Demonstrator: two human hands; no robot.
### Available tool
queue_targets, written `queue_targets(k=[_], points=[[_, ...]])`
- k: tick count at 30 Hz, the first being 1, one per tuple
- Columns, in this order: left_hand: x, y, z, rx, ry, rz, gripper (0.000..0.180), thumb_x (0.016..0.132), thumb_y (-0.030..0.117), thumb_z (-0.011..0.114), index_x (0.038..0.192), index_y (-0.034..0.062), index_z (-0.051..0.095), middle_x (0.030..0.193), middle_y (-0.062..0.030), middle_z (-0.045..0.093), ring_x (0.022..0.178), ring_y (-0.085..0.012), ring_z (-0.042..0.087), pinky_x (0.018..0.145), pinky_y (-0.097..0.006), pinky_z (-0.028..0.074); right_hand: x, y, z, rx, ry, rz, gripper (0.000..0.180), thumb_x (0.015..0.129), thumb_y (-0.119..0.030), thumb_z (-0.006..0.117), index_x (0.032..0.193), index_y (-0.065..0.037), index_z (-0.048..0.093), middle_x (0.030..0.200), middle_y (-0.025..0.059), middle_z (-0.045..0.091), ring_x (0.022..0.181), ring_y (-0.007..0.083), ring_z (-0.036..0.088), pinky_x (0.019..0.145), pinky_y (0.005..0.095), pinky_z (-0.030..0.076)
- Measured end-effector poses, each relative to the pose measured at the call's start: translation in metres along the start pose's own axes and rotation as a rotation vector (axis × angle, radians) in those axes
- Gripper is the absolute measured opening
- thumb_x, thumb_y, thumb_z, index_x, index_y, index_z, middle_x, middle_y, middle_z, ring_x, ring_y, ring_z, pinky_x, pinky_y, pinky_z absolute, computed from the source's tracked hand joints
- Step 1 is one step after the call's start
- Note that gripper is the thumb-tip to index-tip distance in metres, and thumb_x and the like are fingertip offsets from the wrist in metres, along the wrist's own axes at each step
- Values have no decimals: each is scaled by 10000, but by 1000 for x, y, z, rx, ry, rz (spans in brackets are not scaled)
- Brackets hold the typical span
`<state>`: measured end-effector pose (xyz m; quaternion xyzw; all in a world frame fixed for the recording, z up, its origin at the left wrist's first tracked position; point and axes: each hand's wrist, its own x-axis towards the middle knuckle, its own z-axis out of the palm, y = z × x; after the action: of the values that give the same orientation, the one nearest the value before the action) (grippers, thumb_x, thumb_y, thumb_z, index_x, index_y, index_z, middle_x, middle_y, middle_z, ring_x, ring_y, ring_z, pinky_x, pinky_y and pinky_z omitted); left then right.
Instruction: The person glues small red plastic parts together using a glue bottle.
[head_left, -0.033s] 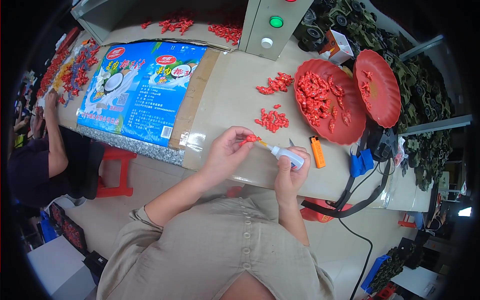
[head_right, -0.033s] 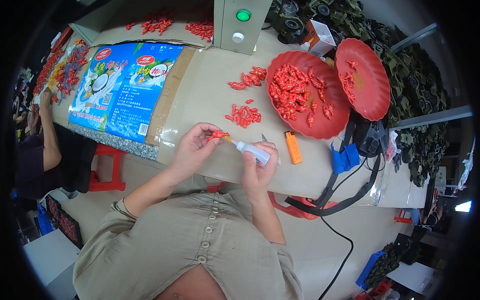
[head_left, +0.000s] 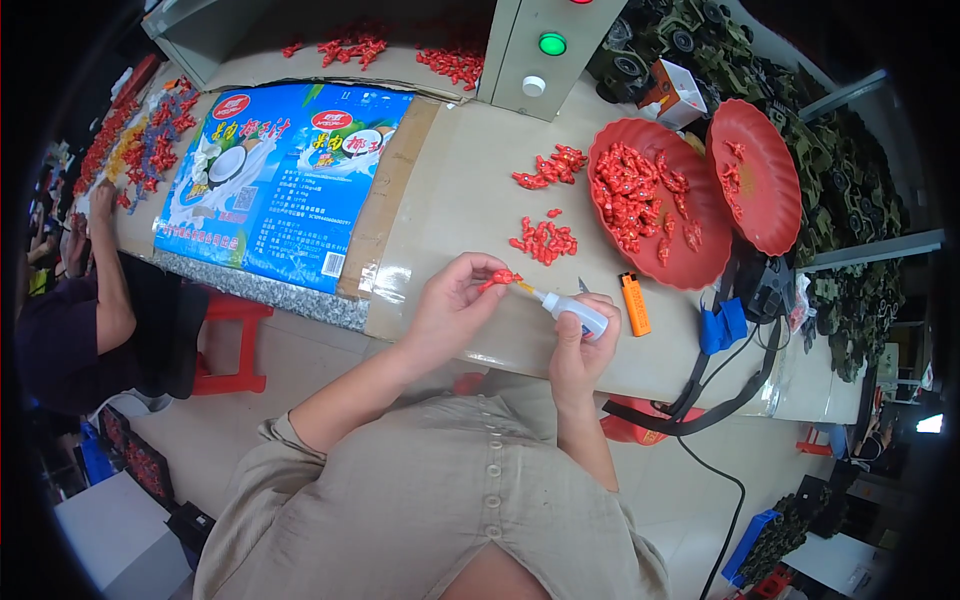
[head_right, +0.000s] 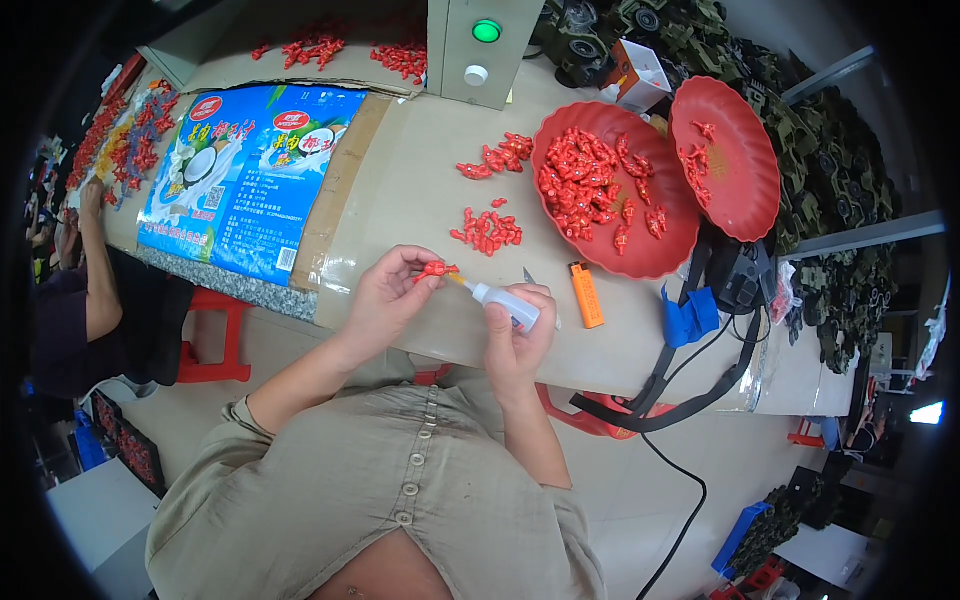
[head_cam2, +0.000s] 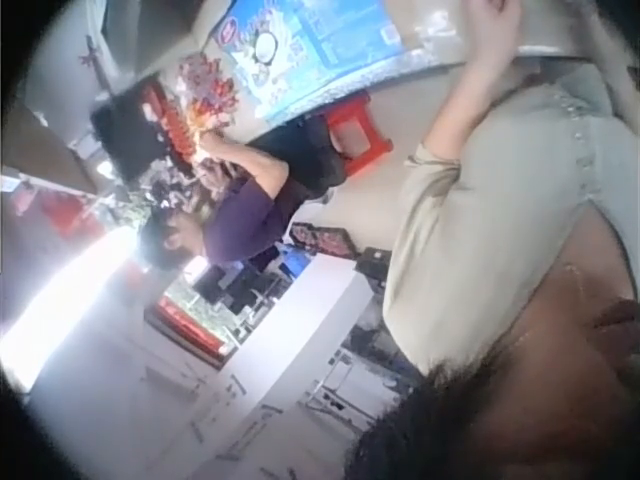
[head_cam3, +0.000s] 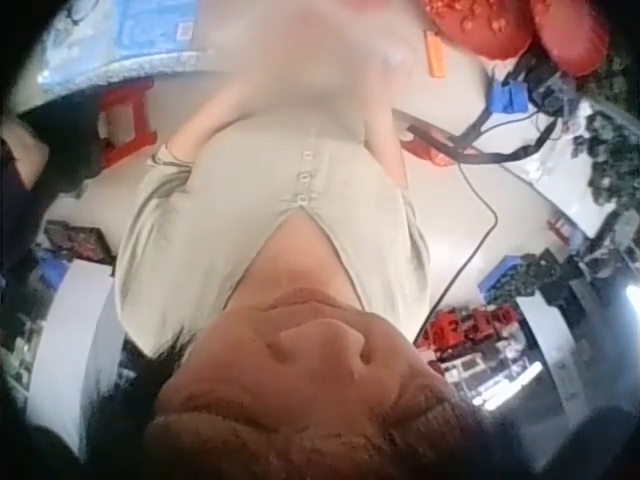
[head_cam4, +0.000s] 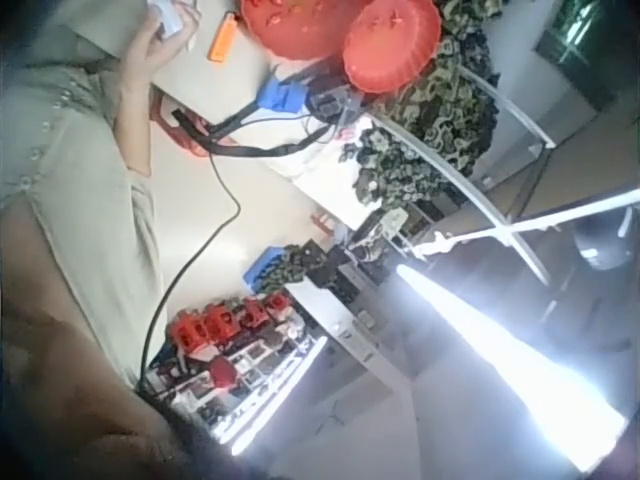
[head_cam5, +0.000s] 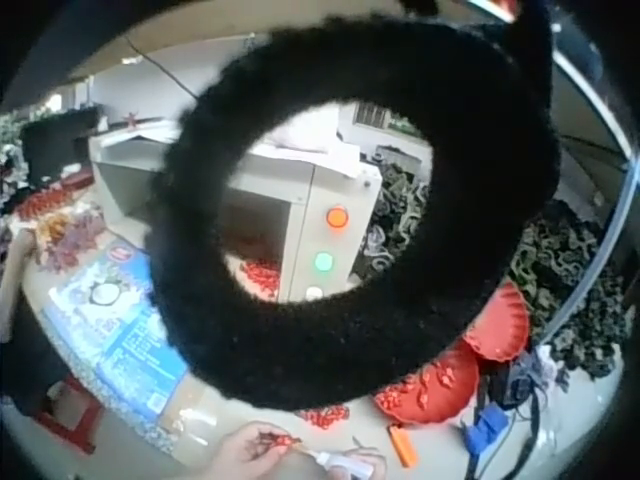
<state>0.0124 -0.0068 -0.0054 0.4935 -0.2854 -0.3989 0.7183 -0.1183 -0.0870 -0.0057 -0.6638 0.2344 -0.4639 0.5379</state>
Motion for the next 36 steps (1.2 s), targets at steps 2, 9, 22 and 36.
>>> queue_targets(k=[2, 9, 22, 36], points=[[0, 0, 0, -2, 2, -1, 191, 799, -40, 482, 986, -10, 453, 919, -43, 501, 859, -65, 494, 730, -180, 416, 0, 0, 0, 2, 7, -3, 229, 806, -161, 551, 917, -24, 404, 864, 65, 435, 658, 77, 414, 575, 191, 348], [1, 7, -5, -57, -16, -62, 208, 805, -19, 479, 1009, 11, 449, 913, -42, 503, 838, -75, 490, 739, -207, 405, 8, 2, 1, 561, 74, 213, 207, 841, -212, 502, 910, -31, 433, 791, 49, 473, 611, 104, 422, 546, 227, 341], [12, 26, -22, -453, -257, -512, 193, 861, 161, 429, 1018, 50, 446, 752, -24, 480, 619, -76, 434, 506, -199, 321, 11, -10, -1, 809, 59, 414, 214, 837, -239, 508, 901, -44, 449, 784, 45, 482, 617, 113, 426, 546, 246, 334], [27, 36, -26, -170, -450, -757, 130, 779, 63, 389, 794, 35, 515, 553, 23, 370, 425, -43, 271, 355, -185, 177, 2, -11, -6, 361, -104, 188, 233, 785, -184, 572, 883, -27, 431, 829, 72, 441, 614, 106, 421, 553, 226, 359]])
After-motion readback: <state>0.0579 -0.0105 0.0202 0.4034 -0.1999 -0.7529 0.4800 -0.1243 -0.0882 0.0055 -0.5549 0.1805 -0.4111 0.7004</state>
